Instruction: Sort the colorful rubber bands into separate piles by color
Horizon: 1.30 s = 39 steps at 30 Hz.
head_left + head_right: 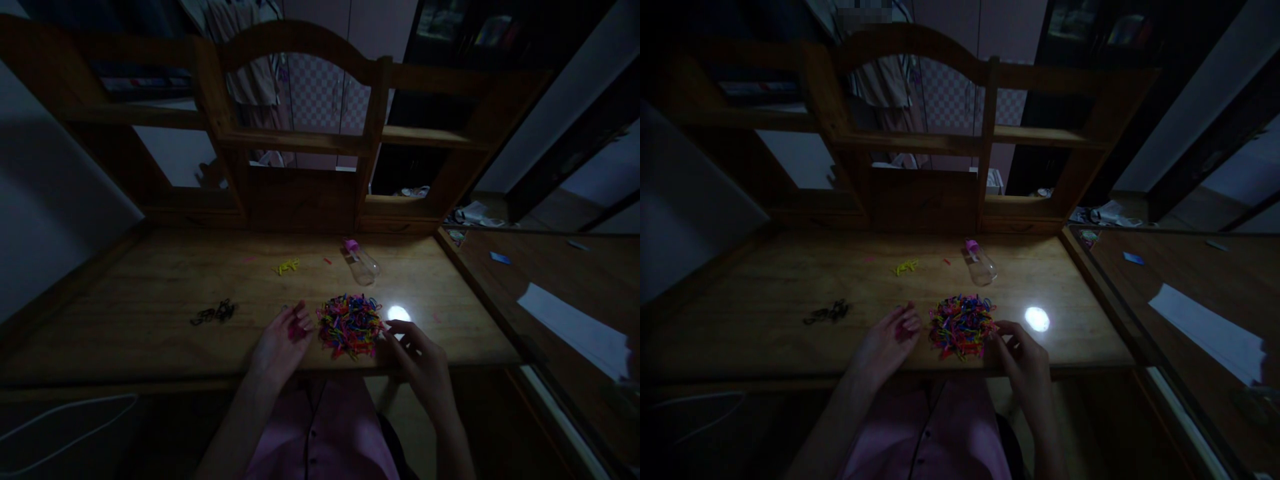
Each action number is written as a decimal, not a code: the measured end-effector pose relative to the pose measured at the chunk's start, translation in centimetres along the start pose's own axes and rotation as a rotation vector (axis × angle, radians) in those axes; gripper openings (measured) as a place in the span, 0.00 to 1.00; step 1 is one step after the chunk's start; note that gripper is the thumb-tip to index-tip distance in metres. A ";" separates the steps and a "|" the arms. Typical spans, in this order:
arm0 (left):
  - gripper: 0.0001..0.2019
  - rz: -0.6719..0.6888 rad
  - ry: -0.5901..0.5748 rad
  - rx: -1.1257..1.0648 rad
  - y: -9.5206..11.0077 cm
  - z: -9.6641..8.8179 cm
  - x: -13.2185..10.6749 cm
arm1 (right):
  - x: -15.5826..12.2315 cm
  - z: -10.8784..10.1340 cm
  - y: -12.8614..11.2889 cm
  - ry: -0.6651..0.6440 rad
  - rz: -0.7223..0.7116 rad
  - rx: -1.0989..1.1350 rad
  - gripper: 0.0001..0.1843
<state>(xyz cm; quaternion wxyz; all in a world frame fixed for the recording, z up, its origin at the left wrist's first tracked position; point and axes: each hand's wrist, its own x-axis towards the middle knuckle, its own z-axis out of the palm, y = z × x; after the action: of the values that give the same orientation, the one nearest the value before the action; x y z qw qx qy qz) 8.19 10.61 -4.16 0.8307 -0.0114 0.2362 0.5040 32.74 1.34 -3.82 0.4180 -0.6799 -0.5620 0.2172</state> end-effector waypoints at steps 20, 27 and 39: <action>0.17 -0.136 0.120 -0.045 -3.7 3.7 -2.3 | 0.5 4.9 -8.1 -0.024 -0.374 0.087 0.07; 0.13 0.047 0.271 -0.138 0.5 0.8 -1.2 | 3.2 5.5 -4.2 -0.098 -0.431 -0.103 0.14; 0.14 0.083 0.174 -0.095 0.6 0.9 -1.5 | 3.7 6.4 -3.3 -0.151 -0.406 -0.115 0.11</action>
<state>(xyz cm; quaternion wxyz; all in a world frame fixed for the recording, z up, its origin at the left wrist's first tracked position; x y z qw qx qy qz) 7.48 9.84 -2.64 0.7839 -0.0847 0.2836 0.5457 26.87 6.96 -4.04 0.3705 -0.5574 -0.7284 0.1465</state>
